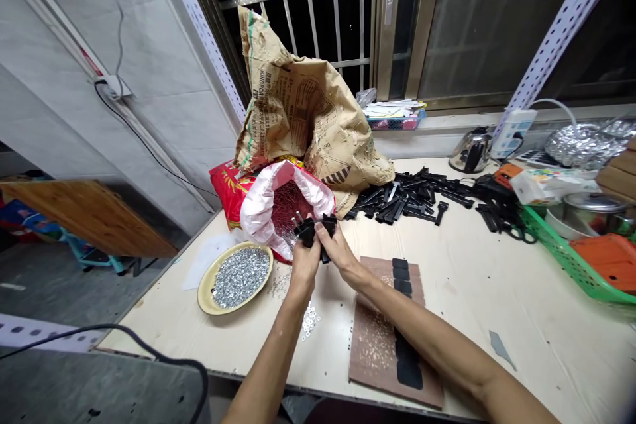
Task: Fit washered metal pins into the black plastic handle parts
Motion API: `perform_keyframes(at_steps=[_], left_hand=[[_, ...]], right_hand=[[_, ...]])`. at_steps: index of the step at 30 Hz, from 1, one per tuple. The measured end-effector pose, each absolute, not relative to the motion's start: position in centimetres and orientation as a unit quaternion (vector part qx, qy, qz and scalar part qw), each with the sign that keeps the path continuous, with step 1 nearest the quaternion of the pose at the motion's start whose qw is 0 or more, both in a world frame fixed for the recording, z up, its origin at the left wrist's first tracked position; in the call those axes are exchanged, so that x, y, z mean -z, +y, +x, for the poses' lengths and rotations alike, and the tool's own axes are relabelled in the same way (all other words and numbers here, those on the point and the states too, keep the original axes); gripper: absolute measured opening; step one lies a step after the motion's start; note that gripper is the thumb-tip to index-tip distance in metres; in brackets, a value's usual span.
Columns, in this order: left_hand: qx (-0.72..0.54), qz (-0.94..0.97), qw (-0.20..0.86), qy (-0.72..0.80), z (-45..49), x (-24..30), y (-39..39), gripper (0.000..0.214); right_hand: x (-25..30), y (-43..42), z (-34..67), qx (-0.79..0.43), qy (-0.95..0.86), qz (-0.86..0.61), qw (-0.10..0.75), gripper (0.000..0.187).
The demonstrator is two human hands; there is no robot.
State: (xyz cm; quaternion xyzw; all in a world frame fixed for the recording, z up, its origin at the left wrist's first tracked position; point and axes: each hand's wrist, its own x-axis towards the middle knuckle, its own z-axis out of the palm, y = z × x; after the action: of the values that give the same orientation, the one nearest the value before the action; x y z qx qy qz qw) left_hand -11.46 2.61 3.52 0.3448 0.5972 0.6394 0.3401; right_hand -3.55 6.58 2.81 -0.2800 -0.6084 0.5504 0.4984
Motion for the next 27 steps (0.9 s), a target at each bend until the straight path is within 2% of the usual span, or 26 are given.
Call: perform_keyframes(at_steps=[5,10,12,15,17,21,25,27], left_hand=[[-0.63,0.377,0.378,0.563,-11.2,-3.5,2.4,0.051],[-0.636,0.447,0.304,0.551,-11.6,-3.9,1.5,0.044],[-0.644,0.408,0.354,0.541,-11.7,-3.7,1.6,0.042],[-0.658,0.256,0.498,0.503,-11.5,-3.1,2.0,0.034],[-0.676,0.201,0.53,0.47,-11.3,-2.7,2.3,0.029],[-0.722,0.246,0.452,0.462,-11.5,-2.2,2.2,0.038],[-0.7,0.257,0.368,0.555,-12.5,-2.4,2.2,0.026],[-0.698,0.247,0.382,0.554,-12.7,-2.9,2.4,0.024]], right_hand=[[-3.1,6.1,-4.0,-0.511,-0.592,-0.28,0.557,0.058],[-3.4,6.8,-4.3,-0.6,-0.527,-0.231,0.556,0.054],[-3.3,7.0,-4.3,-0.6,-0.528,-0.254,0.544,0.053],[-3.0,7.4,-4.3,-0.506,-0.579,-0.313,0.558,0.051],[-2.6,7.8,-4.4,-0.493,-0.586,-0.323,0.556,0.051],[-2.0,8.5,-4.4,-0.586,-0.595,-0.268,0.481,0.051],[-1.5,8.0,-4.2,-0.693,-0.6,-0.188,0.353,0.051],[-1.2,7.6,-4.1,-0.697,-0.59,-0.199,0.356,0.052]])
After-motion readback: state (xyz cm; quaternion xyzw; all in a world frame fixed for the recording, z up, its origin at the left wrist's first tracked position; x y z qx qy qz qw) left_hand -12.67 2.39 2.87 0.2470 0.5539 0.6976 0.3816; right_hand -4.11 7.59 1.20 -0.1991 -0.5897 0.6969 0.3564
